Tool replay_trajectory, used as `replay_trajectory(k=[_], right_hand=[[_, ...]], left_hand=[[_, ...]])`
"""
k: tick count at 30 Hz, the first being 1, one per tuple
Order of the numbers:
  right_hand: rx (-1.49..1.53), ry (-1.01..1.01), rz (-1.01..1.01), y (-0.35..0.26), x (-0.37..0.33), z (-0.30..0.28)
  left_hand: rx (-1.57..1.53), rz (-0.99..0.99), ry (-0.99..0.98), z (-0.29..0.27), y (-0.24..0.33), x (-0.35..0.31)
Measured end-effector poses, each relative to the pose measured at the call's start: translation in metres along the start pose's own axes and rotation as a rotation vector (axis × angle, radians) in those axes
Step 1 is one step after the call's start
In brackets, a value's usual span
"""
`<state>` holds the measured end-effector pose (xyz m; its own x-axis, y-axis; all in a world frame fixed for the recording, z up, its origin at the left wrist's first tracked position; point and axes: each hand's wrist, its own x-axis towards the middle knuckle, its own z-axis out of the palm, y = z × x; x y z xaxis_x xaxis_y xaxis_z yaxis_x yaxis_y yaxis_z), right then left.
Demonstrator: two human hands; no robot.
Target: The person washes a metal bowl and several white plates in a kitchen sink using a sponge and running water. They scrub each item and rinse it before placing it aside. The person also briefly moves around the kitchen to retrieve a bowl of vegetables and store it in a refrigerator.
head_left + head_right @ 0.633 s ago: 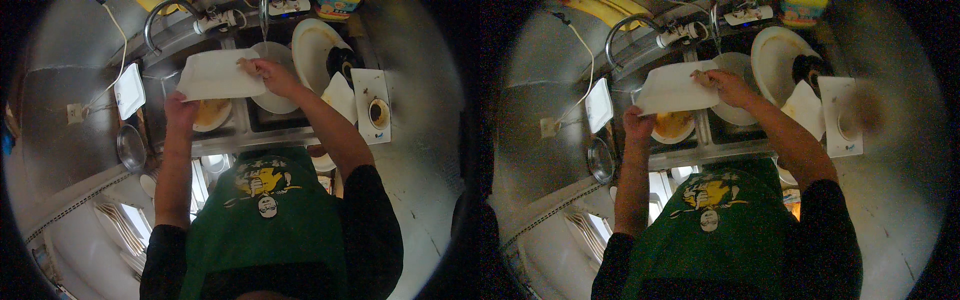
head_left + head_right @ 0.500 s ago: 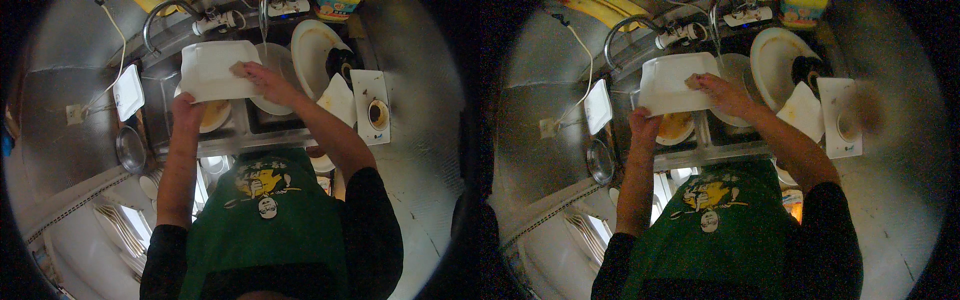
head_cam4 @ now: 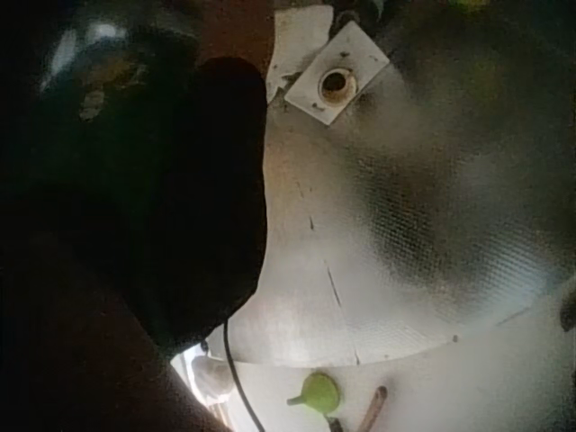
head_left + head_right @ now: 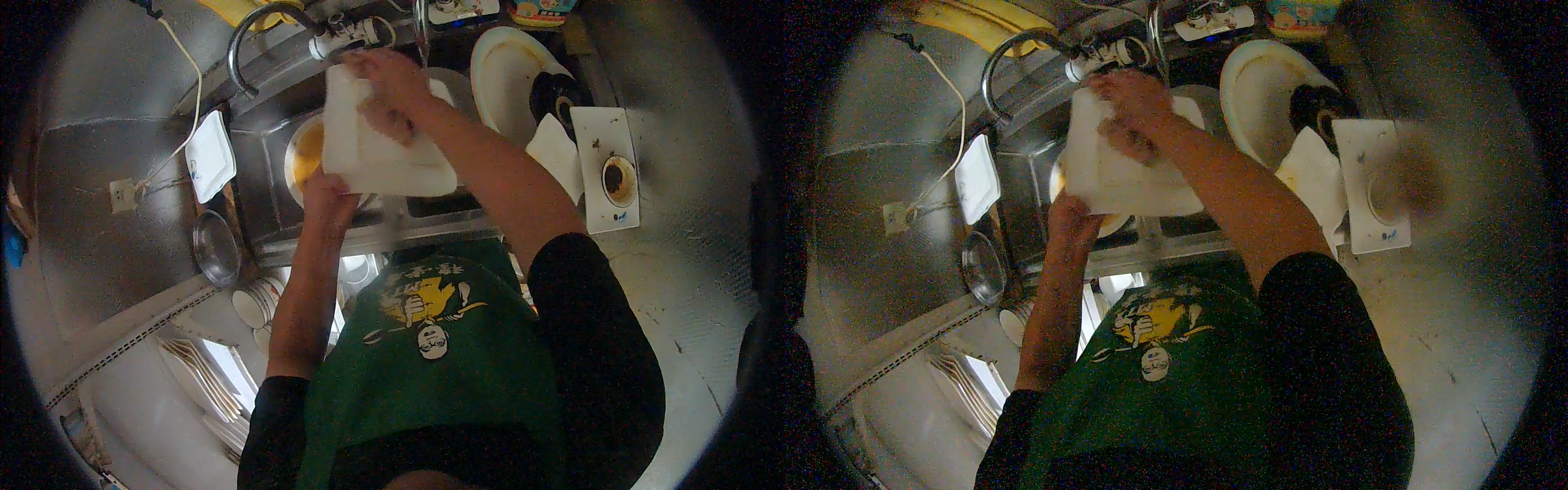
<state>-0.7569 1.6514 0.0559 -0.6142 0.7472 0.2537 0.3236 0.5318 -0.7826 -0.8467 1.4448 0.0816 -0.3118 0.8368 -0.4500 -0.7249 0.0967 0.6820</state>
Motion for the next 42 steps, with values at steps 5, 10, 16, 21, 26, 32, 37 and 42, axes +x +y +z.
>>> replay_trajectory(k=[5,10,16,21,26,32,37,42], right_hand=[[0.207,0.077,0.275,0.071,-0.063,0.011],[0.322,-0.008,0.524,0.121,-0.118,0.04],[1.423,0.227,0.863,0.053,-0.094,-0.048],[1.311,0.387,0.862,0.048,-0.103,-0.091],[1.329,0.571,0.879,0.06,-0.12,-0.117],[1.369,0.798,0.818,0.095,-0.15,-0.135],[1.302,0.669,0.785,0.057,-0.173,-0.159],[1.148,0.494,0.999,0.07,-0.182,-0.129]], left_hand=[[-0.137,0.076,0.082,-0.013,0.016,0.005],[-0.154,0.038,0.036,-0.031,0.018,0.027],[0.002,-0.026,0.196,-0.015,0.003,0.062],[0.071,-0.053,0.228,0.012,-0.026,0.108],[0.786,0.099,-0.111,0.037,-0.044,0.141],[1.064,0.312,-0.157,0.073,-0.083,0.165],[0.539,0.067,-0.219,0.068,-0.096,0.159],[0.933,0.095,-0.089,0.037,-0.078,0.109]])
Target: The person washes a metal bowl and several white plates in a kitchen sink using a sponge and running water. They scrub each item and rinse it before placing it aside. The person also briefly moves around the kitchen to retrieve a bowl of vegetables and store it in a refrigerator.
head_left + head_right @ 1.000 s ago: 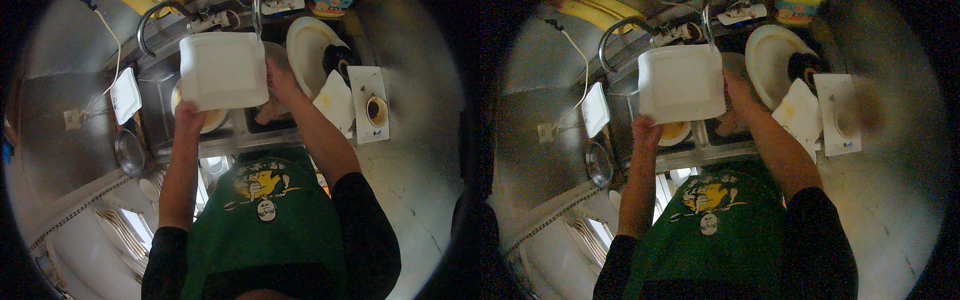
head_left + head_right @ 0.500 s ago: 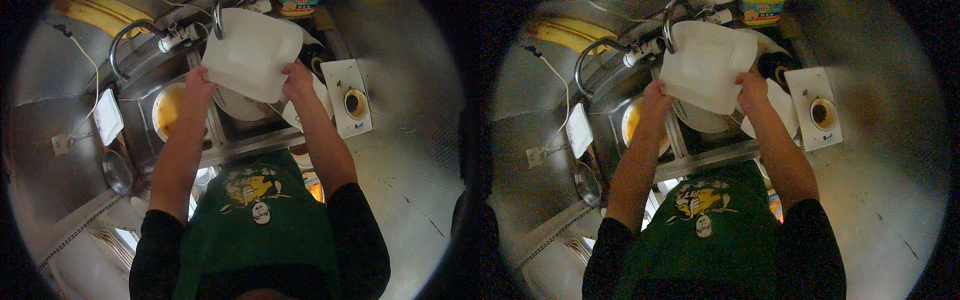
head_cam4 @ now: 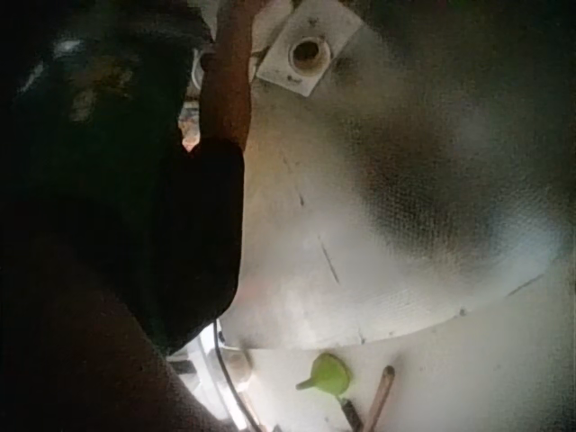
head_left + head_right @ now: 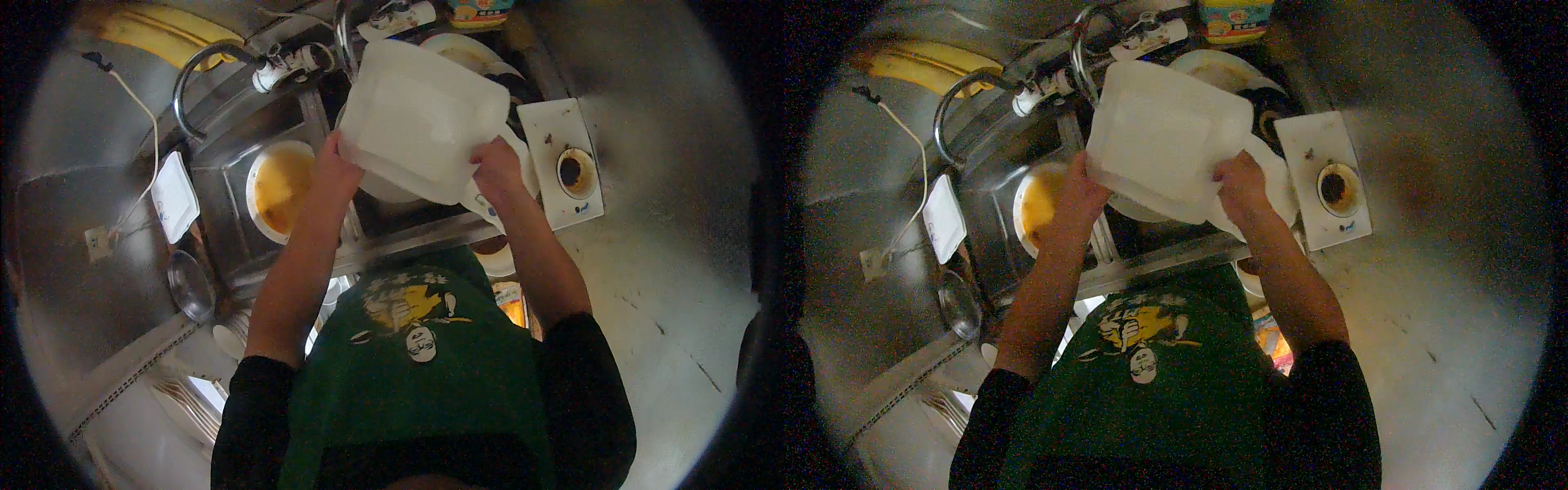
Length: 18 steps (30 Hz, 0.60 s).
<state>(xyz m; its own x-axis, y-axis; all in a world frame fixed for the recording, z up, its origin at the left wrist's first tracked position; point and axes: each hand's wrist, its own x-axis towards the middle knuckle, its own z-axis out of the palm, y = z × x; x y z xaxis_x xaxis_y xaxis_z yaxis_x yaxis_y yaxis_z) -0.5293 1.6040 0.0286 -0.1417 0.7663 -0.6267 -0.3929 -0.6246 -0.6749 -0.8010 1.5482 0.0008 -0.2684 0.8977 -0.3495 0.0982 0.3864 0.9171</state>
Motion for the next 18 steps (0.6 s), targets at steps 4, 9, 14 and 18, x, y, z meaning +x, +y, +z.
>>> replay_trajectory(k=[4,9,14,18], right_hand=[[0.045,-0.248,0.066,0.029,0.022,0.032],[-0.061,-0.3,0.061,0.043,0.026,0.079],[-0.188,-0.223,0.104,0.056,0.022,0.098],[-0.198,-0.223,0.157,0.051,0.01,0.086]], left_hand=[[0.259,-0.099,0.121,-0.036,0.016,-0.03],[0.438,-0.136,0.167,-0.064,0.046,-0.061],[-1.014,-0.072,0.158,-0.093,-0.01,-0.063],[-0.696,-0.053,0.172,-0.084,-0.023,-0.065]])
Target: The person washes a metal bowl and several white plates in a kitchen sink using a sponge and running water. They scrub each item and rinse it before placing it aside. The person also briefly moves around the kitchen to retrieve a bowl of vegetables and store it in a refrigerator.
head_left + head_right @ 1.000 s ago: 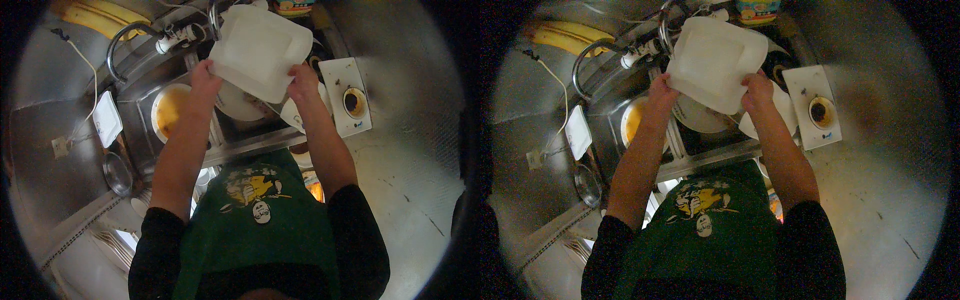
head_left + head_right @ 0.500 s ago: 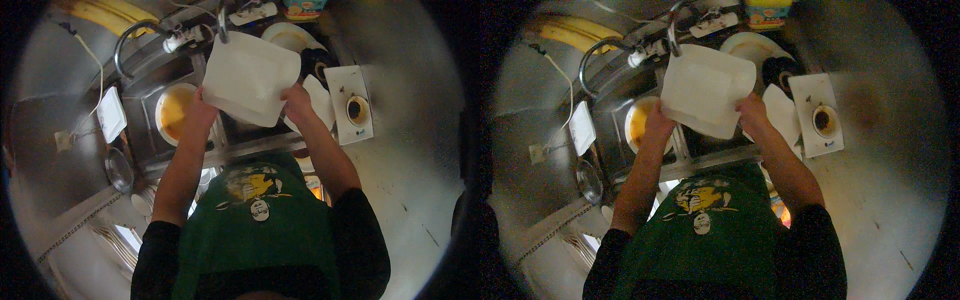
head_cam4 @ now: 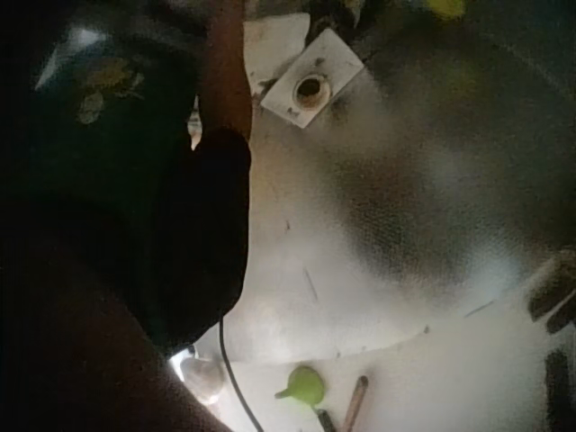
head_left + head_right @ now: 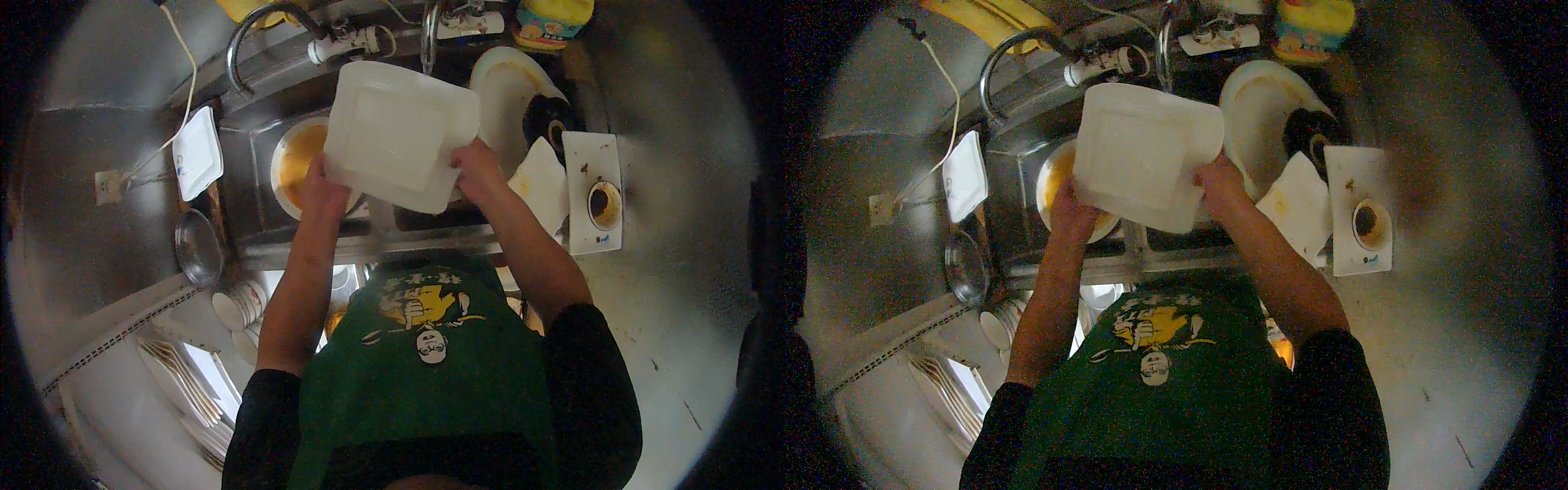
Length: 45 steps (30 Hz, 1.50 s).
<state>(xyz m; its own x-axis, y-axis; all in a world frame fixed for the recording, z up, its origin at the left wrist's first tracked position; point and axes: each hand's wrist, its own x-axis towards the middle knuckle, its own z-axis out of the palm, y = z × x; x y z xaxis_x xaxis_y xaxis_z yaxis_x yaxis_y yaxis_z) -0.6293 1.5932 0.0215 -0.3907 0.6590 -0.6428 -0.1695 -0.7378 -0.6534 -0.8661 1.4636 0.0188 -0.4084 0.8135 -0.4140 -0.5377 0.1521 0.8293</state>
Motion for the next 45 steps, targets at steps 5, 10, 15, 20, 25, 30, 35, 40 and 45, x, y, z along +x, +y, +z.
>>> replay_trajectory(k=[5,10,15,20,25,30,35,40,45], right_hand=[[-0.291,0.026,-0.355,0.016,-0.006,-0.085],[0.103,0.245,-0.424,-0.03,-0.043,-0.154],[-0.119,0.503,-0.682,-0.082,-0.099,-0.135],[-0.714,0.132,-1.095,-0.099,-0.097,-0.117],[-0.04,0.16,-0.643,-0.077,-0.064,-0.087],[0.116,-0.333,-0.046,-0.057,-0.043,-0.066],[-0.366,-0.118,-0.226,-0.032,-0.02,-0.026],[-0.578,0.031,-0.546,-0.031,-0.033,0.006],[-0.708,0.133,-0.405,-0.047,-0.052,-0.011]], left_hand=[[0.367,-0.012,-0.076,-0.005,-0.051,0.054],[-0.117,-0.404,-0.234,0.108,-0.025,0.041],[-0.178,-0.62,-0.268,0.199,0.01,0.018],[-0.214,-0.511,-0.483,0.177,0.011,0.021],[-0.023,-0.361,-0.141,0.14,0.03,0.002],[0.43,-0.239,-0.277,0.113,0.074,0.022],[1.108,0.242,0.152,0.1,0.029,0.096],[1.832,0.957,-0.014,0.16,-0.031,0.112],[1.421,1.206,0.0,0.192,-0.045,0.123]])
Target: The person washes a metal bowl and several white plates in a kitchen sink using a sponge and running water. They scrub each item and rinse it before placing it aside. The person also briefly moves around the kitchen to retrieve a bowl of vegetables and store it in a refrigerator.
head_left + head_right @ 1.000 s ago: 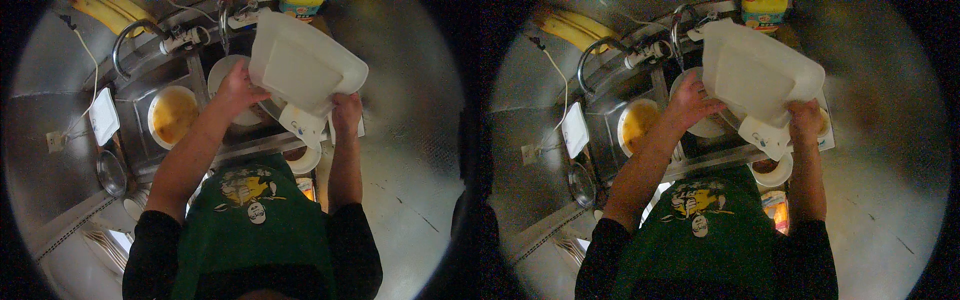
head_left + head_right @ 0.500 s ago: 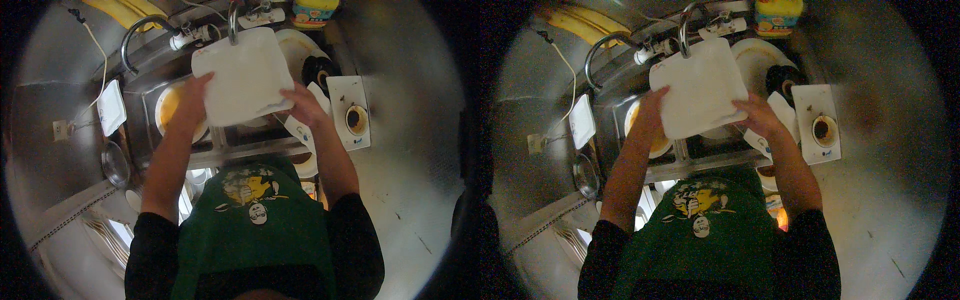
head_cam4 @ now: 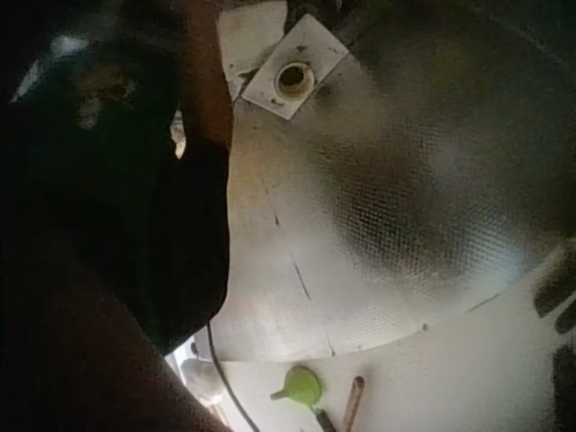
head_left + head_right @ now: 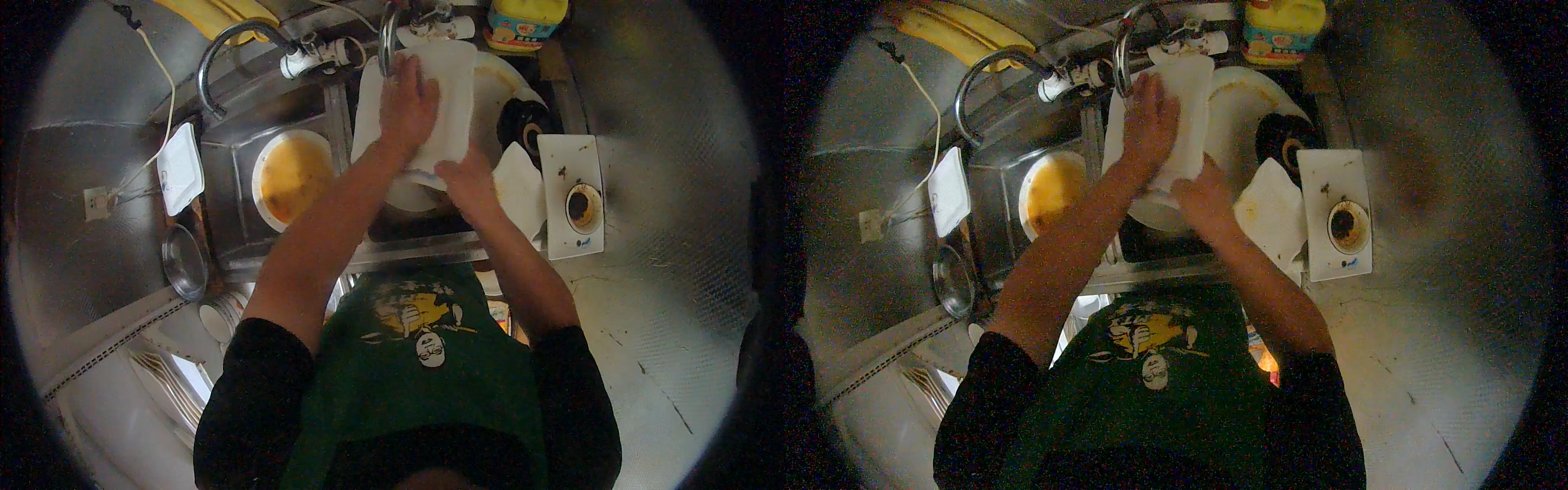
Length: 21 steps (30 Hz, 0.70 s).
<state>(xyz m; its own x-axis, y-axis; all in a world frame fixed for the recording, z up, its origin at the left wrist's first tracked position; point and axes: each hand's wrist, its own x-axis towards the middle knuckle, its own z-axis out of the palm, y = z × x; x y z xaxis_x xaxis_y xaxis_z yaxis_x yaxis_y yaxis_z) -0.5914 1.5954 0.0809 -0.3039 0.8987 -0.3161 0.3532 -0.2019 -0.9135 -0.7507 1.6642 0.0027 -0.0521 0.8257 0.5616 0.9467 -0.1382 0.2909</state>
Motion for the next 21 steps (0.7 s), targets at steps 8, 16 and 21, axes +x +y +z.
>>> replay_trajectory(k=[8,16,21], right_hand=[[0.834,-0.016,0.266,0.029,0.015,-0.028],[0.741,-0.299,0.251,0.037,0.059,0.051],[0.56,-0.228,0.219,0.025,0.095,0.092]], left_hand=[[-0.675,-0.957,-0.326,-0.087,-0.059,-0.014],[-0.976,-0.995,-0.339,-0.234,-0.04,-0.03],[-0.853,-1.16,0.063,-0.278,-0.054,-0.066]])
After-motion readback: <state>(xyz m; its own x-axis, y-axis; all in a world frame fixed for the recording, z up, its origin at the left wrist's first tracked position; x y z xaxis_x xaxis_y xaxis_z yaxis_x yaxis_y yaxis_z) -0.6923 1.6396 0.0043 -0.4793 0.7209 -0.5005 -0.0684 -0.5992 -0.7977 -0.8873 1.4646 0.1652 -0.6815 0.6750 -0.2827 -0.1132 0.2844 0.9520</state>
